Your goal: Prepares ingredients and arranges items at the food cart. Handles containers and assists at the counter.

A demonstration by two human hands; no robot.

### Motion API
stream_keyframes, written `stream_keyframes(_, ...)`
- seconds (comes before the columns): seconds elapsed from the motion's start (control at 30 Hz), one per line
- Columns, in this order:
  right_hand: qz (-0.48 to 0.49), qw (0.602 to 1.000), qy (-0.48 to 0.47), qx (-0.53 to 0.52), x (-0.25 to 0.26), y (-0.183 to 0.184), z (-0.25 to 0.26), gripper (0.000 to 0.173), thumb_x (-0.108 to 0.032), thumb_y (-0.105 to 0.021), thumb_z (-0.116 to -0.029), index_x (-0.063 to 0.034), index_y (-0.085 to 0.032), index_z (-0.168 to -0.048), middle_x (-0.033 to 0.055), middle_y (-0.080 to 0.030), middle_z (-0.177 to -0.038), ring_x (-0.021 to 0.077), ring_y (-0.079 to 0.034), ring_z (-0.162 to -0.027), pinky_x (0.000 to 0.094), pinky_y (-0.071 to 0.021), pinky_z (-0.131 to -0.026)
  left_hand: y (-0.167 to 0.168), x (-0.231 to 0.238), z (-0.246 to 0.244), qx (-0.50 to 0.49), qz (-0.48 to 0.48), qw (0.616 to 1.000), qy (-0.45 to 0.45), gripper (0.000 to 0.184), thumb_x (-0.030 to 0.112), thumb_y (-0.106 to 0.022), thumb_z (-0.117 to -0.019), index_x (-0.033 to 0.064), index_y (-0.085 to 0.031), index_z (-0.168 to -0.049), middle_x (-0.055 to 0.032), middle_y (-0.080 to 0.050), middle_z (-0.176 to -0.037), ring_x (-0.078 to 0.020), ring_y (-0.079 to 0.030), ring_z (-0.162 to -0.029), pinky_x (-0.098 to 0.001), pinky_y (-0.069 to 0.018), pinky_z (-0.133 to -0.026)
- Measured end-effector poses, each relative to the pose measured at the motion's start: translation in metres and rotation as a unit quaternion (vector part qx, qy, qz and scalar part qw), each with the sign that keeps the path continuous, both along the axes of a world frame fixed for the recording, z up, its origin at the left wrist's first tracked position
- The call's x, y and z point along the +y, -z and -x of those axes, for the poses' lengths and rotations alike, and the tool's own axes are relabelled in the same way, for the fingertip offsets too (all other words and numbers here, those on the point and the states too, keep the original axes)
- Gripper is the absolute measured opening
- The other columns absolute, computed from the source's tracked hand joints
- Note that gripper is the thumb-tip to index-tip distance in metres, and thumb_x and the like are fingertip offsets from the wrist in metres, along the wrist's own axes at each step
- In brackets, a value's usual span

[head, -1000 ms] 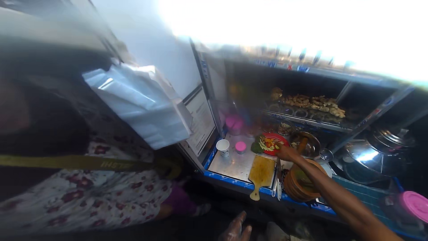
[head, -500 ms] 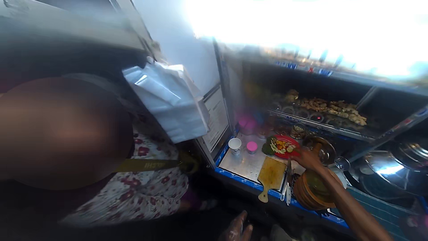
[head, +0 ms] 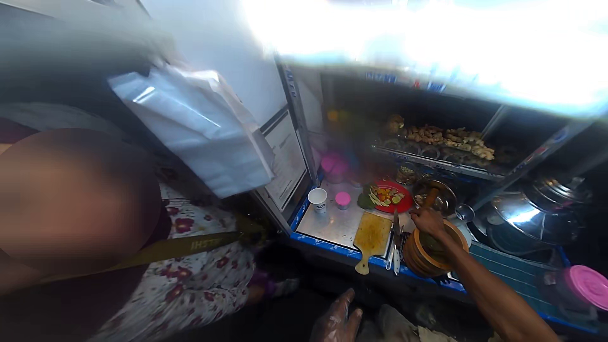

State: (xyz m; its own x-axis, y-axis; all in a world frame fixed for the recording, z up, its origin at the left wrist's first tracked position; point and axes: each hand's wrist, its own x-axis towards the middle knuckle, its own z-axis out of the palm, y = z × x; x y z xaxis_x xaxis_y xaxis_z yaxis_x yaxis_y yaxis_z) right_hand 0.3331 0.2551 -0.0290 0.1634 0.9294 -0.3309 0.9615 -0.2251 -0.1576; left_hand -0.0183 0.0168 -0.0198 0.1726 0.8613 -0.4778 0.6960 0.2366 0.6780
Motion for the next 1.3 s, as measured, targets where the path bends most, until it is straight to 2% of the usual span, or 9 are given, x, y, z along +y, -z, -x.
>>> stream_keyframes(0.4, 0.034, 0.999, 0.018, -0.011, 0.002, -0.005, 0.003, 0.040, -0.039, -0.042, -0.1037, -0.0310, -0.072, -0.129, 0.0048, -0.067, -0.135, 0.0290, -0.056, -0.133, 0.0572, -0.0348, -0.113, 0.000, 0.004, 0.001, 0.005, 0.000, 1.000, 0.012, 0.055, 0.048, -0.052, -0.1026, 0.0233, -0.051, -0.152, -0.0010, -0.057, -0.149, -0.0191, -0.058, -0.133, -0.0477, -0.0433, -0.114)
stream_keyframes(0.7, 0.044, 0.999, 0.011, -0.018, 0.002, -0.006, 0.002, 0.040, -0.039, -0.042, -0.1047, -0.0306, -0.072, -0.129, 0.0078, -0.069, -0.133, 0.0319, -0.058, -0.130, 0.0591, -0.0378, -0.111, -0.004, 0.001, -0.003, 0.002, 0.003, 1.000, 0.003, 0.054, 0.049, -0.051, -0.1024, 0.0287, -0.050, -0.152, 0.0028, -0.056, -0.150, -0.0154, -0.056, -0.135, -0.0449, -0.0423, -0.115)
stream_keyframes(0.77, 0.040, 0.999, 0.010, -0.013, 0.001, -0.006, 0.003, 0.040, -0.040, -0.041, -0.1050, -0.0302, -0.072, -0.130, 0.0080, -0.068, -0.134, 0.0318, -0.058, -0.131, 0.0593, -0.0367, -0.112, -0.002, 0.002, -0.001, -0.003, 0.009, 1.000, 0.003, 0.054, 0.049, -0.051, -0.1026, 0.0285, -0.049, -0.153, 0.0018, -0.058, -0.148, -0.0156, -0.057, -0.133, -0.0448, -0.0426, -0.115)
stream_keyframes(0.83, 0.034, 0.999, 0.010, -0.013, 0.001, -0.004, 0.002, 0.040, -0.039, -0.041, -0.1053, -0.0295, -0.072, -0.129, 0.0100, -0.069, -0.132, 0.0345, -0.059, -0.129, 0.0620, -0.0371, -0.110, 0.001, 0.001, 0.000, -0.025, 0.011, 1.000, -0.004, 0.052, 0.046, -0.053, -0.1027, 0.0251, -0.053, -0.150, -0.0012, -0.066, -0.137, -0.0165, -0.063, -0.125, -0.0448, -0.0464, -0.111)
stream_keyframes(0.87, 0.034, 0.999, 0.012, -0.017, 0.001, -0.002, 0.001, 0.040, -0.040, -0.041, -0.1053, -0.0300, -0.071, -0.130, 0.0101, -0.069, -0.131, 0.0346, -0.059, -0.128, 0.0624, -0.0374, -0.110, 0.001, 0.001, -0.001, -0.038, 0.015, 0.999, -0.004, 0.050, 0.044, -0.054, -0.1030, 0.0234, -0.055, -0.148, -0.0027, -0.069, -0.131, -0.0174, -0.065, -0.122, -0.0450, -0.0477, -0.110)
stream_keyframes(0.93, 0.024, 0.999, 0.015, -0.024, 0.001, 0.003, -0.003, 0.039, -0.040, -0.042, -0.1052, -0.0313, -0.072, -0.129, 0.0098, -0.070, -0.131, 0.0345, -0.061, -0.126, 0.0624, -0.0394, -0.108, -0.001, 0.002, -0.001, -0.060, 0.024, 0.998, 0.003, 0.044, 0.041, -0.053, -0.1040, 0.0213, -0.062, -0.142, -0.0042, -0.070, -0.130, -0.0187, -0.065, -0.122, -0.0453, -0.0473, -0.110)
stream_keyframes(1.07, 0.013, 1.000, 0.001, -0.028, -0.002, 0.002, -0.002, 0.039, -0.040, -0.043, -0.1066, -0.0297, -0.071, -0.131, 0.0142, -0.069, -0.131, 0.0397, -0.061, -0.125, 0.0662, -0.0400, -0.106, -0.006, 0.001, 0.001, -0.095, -0.001, 0.995, -0.014, 0.035, 0.039, -0.054, -0.1039, 0.0130, -0.072, -0.120, -0.0107, -0.073, -0.114, -0.0247, -0.068, -0.110, -0.0487, -0.0511, -0.101)
stream_keyframes(1.2, -0.016, 1.000, -0.002, -0.024, 0.000, 0.007, -0.002, 0.035, -0.035, -0.045, -0.1065, -0.0299, -0.074, -0.127, 0.0166, -0.071, -0.126, 0.0431, -0.062, -0.122, 0.0683, -0.0405, -0.103, -0.007, 0.004, 0.004, -0.125, -0.066, 0.985, -0.097, 0.042, 0.043, -0.053, -0.1037, 0.0057, -0.070, -0.098, -0.0127, -0.068, -0.089, -0.0260, -0.067, -0.086, -0.0468, -0.0538, -0.083)
stream_keyframes(1.3, -0.013, 1.000, -0.002, -0.024, 0.001, 0.007, -0.001, 0.036, -0.036, -0.044, -0.1072, -0.0301, -0.073, -0.128, 0.0169, -0.070, -0.127, 0.0429, -0.061, -0.123, 0.0681, -0.0391, -0.104, -0.012, 0.002, 0.004, -0.176, -0.095, 0.955, -0.219, 0.050, 0.048, -0.051, -0.1039, 0.0070, -0.065, -0.077, -0.0058, -0.058, -0.069, -0.0190, -0.059, -0.066, -0.0407, -0.0506, -0.066)
